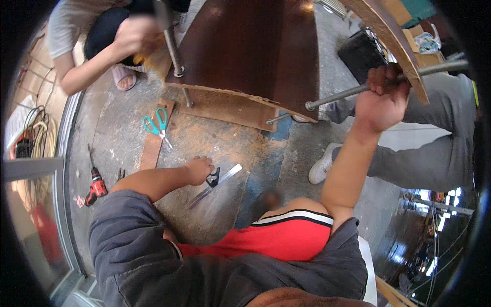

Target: The person assembles a wooden furniture piece by attaching metal threaded rods to a wooden frame. They use a tape measure to check dimensions and a square tool to ensure alignment while another person assists by holding parts steady.

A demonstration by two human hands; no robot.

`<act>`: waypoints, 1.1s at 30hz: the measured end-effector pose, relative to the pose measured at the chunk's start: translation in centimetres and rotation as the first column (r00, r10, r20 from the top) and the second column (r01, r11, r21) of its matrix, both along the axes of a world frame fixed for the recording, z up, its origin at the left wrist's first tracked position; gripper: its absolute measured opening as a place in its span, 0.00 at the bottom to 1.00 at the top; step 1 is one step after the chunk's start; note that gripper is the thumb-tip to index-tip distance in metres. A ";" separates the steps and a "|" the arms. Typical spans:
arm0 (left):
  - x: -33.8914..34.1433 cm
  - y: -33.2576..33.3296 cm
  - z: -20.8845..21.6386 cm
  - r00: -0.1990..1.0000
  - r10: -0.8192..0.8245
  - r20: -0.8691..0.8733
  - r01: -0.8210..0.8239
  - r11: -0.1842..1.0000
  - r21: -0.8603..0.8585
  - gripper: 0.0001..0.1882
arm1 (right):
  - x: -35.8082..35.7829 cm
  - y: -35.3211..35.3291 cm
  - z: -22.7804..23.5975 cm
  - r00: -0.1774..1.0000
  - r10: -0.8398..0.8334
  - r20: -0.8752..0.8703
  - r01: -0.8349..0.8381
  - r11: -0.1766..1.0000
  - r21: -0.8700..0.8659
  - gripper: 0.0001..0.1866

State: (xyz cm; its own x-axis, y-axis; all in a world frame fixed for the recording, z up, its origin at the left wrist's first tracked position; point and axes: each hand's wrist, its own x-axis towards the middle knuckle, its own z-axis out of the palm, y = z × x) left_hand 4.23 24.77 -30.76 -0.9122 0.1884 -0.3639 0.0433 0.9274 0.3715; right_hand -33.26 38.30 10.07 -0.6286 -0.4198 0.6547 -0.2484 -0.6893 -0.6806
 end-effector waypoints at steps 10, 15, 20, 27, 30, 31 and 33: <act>0.5 0.4 -0.7 0.988 -0.152 -0.030 0.149 0.984 -0.094 0.09 | -1.4 1.9 0.1 0.963 0.260 -0.074 -0.260 0.966 0.010 0.20; -1.0 -1.4 -0.2 0.981 -0.188 0.057 0.192 0.978 -0.079 0.07 | -4.5 3.5 0.5 0.941 0.298 -0.163 -0.297 0.954 0.032 0.23; -0.1 -5.8 8.7 0.914 -0.094 0.394 0.184 0.963 -0.197 0.15 | -2.4 1.6 0.5 0.948 -0.113 -0.298 0.094 0.993 -0.078 0.14; 11.2 -15.8 14.0 0.943 0.139 0.304 -0.037 0.948 -0.317 0.10 | -0.8 1.9 0.5 0.941 -0.228 -0.250 0.237 0.972 0.004 0.18; 19.0 -18.0 11.3 0.878 0.424 0.224 -0.317 0.864 -0.391 0.12 | -1.3 2.8 0.5 0.976 0.116 -0.182 -0.099 0.990 0.099 0.22; 20.3 -17.8 11.5 0.859 0.491 0.141 -0.416 0.833 -0.364 0.15 | -2.3 3.1 0.7 0.960 0.231 -0.159 -0.216 0.971 0.108 0.22; 23.8 -17.8 10.7 0.810 0.584 0.049 -0.545 0.782 -0.303 0.22 | -3.3 3.7 1.0 0.935 0.321 -0.152 -0.299 0.942 0.149 0.21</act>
